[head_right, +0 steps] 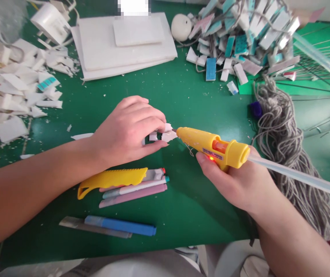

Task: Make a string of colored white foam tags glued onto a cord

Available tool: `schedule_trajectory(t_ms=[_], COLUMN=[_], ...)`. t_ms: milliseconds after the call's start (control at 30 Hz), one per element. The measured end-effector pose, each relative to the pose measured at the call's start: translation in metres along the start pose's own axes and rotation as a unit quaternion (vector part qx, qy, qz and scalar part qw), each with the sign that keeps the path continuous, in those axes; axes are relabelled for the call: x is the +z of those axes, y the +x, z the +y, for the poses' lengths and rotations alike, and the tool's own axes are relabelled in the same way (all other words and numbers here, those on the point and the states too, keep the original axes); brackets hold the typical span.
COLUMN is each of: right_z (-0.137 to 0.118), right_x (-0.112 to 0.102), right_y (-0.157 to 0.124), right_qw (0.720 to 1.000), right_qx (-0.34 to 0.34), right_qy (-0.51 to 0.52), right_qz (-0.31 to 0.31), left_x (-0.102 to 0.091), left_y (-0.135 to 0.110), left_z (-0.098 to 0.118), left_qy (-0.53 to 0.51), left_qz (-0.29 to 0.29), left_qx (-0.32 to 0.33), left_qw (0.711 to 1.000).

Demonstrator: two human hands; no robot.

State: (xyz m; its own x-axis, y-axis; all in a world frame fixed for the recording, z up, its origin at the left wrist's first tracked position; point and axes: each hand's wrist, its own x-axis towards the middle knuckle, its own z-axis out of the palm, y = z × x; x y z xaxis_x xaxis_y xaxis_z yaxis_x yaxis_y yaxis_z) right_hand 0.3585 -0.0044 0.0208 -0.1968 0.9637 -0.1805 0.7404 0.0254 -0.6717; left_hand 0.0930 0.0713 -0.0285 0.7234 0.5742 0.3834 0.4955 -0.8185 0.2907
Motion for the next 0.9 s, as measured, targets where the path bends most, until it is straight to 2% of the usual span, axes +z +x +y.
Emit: schedule_trajectory(t_ms=[167, 233, 400, 467, 533, 667, 733, 833, 900], right_z=[-0.006, -0.006, -0.008, -0.011, -0.015, -0.02, -0.019, -0.014, -0.009], right_x=[-0.005, -0.008, -0.013, -0.013, -0.011, -0.004, -0.002, -0.001, -0.001], right_y=[-0.002, -0.007, -0.017, -0.018, -0.018, -0.018, -0.018, -0.017, -0.015], right_qw=[0.999, 0.998, 0.966, 0.958, 0.959, 0.977, 0.975, 0.988, 0.996], right_qx=[0.005, 0.027, 0.147, 0.172, 0.173, 0.114, 0.106, 0.058, 0.032], right_qy=[-0.003, -0.016, -0.028, -0.022, -0.029, -0.007, -0.006, 0.007, 0.032], right_qz=[0.032, 0.057, 0.209, 0.228, 0.222, 0.183, 0.196, 0.146, 0.08], left_x=[0.0, 0.0, -0.001, -0.001, 0.0, -0.002, -0.005, -0.014, -0.02], left_y=[0.0, 0.0, 0.0, 0.0, 0.0, 0.0, 0.001, 0.0, -0.002], left_z=[0.0, 0.0, 0.0, 0.0, 0.0, 0.0, 0.0, -0.002, -0.004], left_qy=[0.0, -0.001, -0.007, -0.003, -0.001, -0.005, -0.007, -0.011, -0.006], left_qz=[0.005, 0.005, -0.002, 0.002, 0.008, 0.008, 0.003, -0.017, -0.035], left_qx=[0.003, 0.004, -0.003, -0.006, -0.007, -0.011, -0.018, -0.038, -0.049], left_qw=[1.0, 1.0, 1.0, 1.0, 1.0, 1.0, 1.0, 0.999, 0.998])
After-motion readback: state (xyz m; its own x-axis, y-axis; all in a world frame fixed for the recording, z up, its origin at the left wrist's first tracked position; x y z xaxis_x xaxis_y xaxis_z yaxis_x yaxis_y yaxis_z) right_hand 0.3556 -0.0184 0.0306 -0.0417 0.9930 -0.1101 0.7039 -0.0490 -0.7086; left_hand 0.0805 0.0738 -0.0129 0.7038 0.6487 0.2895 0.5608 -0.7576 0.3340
